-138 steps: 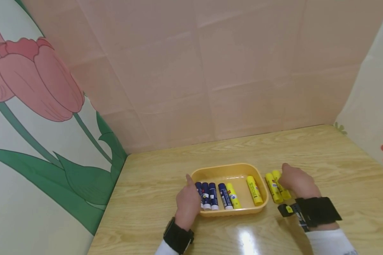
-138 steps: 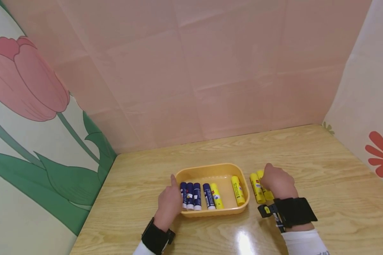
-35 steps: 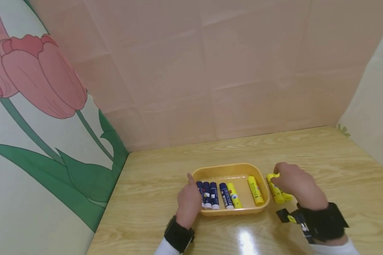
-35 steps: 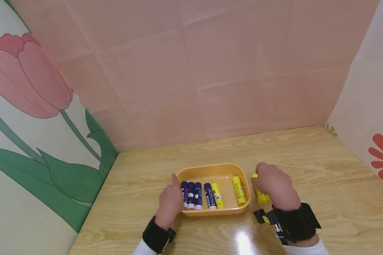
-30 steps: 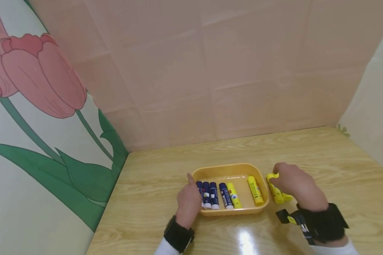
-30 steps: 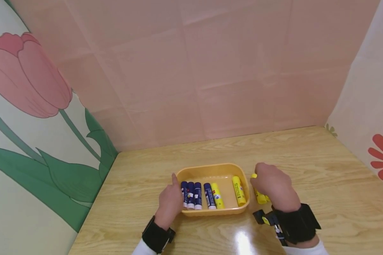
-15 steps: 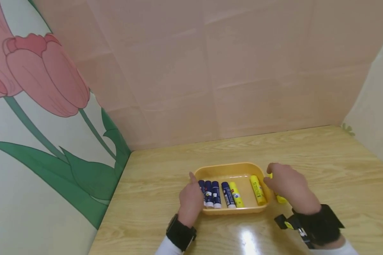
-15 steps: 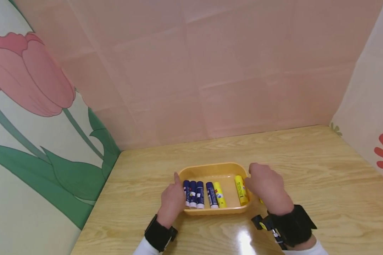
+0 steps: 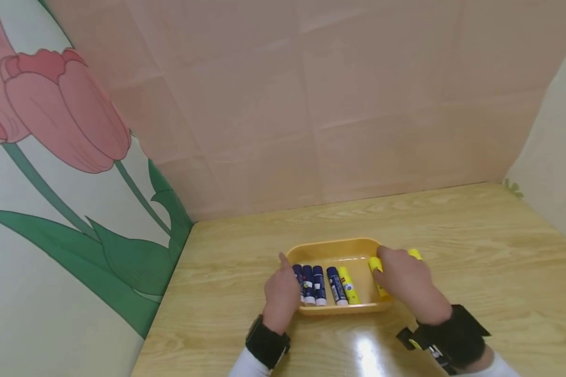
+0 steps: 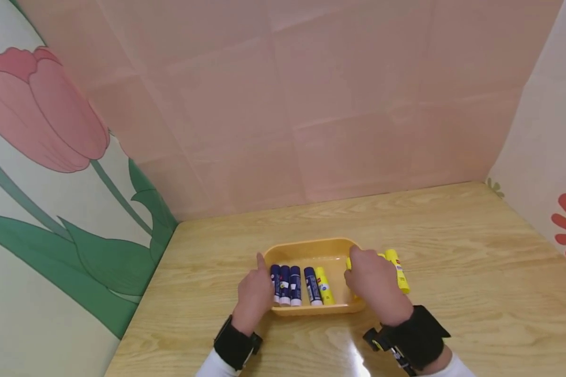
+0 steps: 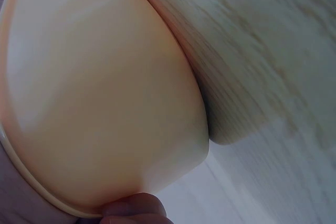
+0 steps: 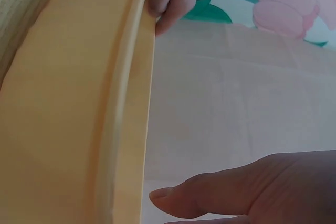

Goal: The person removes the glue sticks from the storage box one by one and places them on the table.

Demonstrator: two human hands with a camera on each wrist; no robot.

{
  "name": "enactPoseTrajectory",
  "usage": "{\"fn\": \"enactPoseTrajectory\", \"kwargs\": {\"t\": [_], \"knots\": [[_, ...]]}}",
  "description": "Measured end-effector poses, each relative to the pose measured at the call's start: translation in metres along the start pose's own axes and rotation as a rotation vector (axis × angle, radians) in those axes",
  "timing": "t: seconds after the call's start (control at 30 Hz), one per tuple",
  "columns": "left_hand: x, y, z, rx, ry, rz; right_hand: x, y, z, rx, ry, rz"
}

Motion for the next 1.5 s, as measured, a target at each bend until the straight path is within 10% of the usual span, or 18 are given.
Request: {"fn": "enactPoseTrajectory", "kwargs": {"t": [1.13, 1.5], "knots": [[-0.001, 0.0, 0.001, 0.024, 0.007, 0.011, 0.009, -0.023, -0.017, 0.077, 0.045, -0.049], [0.0, 0.0, -0.001, 0.013, 0.009, 0.006, 0.009, -0.029, -0.021, -0.06, 0.102, 0.046]]}}
Point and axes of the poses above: each hand's wrist, its own y-axis away from the middle knuckle, its own z-axis out of the back of the hand, x = y × z, the point moved 4 cm from there along -y, towards the middle knuckle, and after that the axes turned 15 degrees about x, right-handed, at the moved point
